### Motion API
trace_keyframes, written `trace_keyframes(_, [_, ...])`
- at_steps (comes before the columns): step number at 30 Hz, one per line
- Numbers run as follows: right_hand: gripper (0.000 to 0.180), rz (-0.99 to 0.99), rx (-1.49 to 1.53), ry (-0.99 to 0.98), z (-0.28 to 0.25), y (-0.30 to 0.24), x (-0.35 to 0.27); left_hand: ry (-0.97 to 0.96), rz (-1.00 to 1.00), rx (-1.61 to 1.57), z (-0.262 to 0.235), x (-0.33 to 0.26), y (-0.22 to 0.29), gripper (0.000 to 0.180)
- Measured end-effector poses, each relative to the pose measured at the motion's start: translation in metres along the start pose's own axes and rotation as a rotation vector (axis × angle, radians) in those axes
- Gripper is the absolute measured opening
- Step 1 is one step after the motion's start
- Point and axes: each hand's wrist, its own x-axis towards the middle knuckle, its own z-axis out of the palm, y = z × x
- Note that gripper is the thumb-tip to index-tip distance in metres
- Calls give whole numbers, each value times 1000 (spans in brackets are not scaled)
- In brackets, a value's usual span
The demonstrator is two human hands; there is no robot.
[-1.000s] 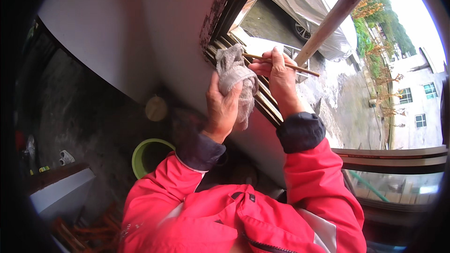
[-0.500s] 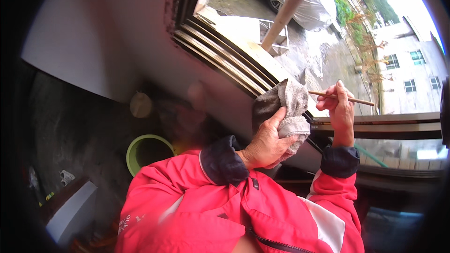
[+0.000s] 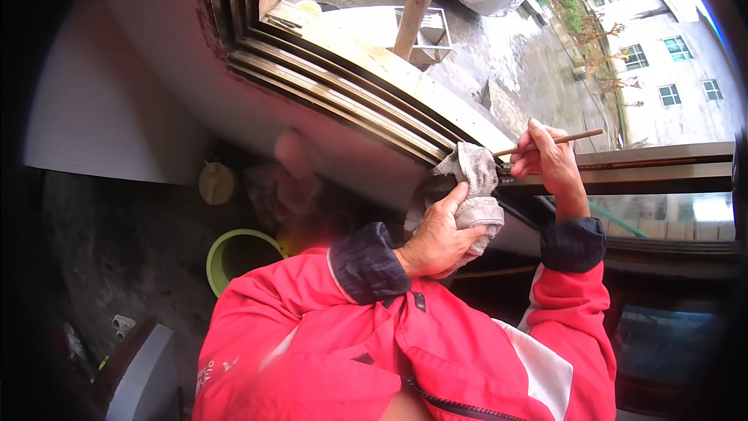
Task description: The person cleans the interior window frame using a cloth and a thin wooden stick. They repeatedly wipe the frame and use the stick to scrape or reach into crevices, alternating between wiping and scraping motions throughout the clip.
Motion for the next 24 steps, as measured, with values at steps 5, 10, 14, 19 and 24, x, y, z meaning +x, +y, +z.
trace_keyframes(5, [38, -90, 261, -47, 19, 18, 11, 80, -14, 17, -3, -3, -15, 54])
trace_keyframes(10, [38, -148, 411, 60, 11, 31, -12, 13, -28, -2, 3, -5, 1, 59])
trace_keyframes(14, [41, -141, 192, 33, 5, 37, -28, -54, -224, -109, 9, -10, 3, 56])
trace_keyframes(19, [40, -194, 292, 97, 47, 45, -32, 48, -32, -101, -16, -19, -15, 50])
trace_keyframes(24, [37, -327, 659, -95, 154, 50, -28, 346, 88, 240, -83, -45, 32, 39])
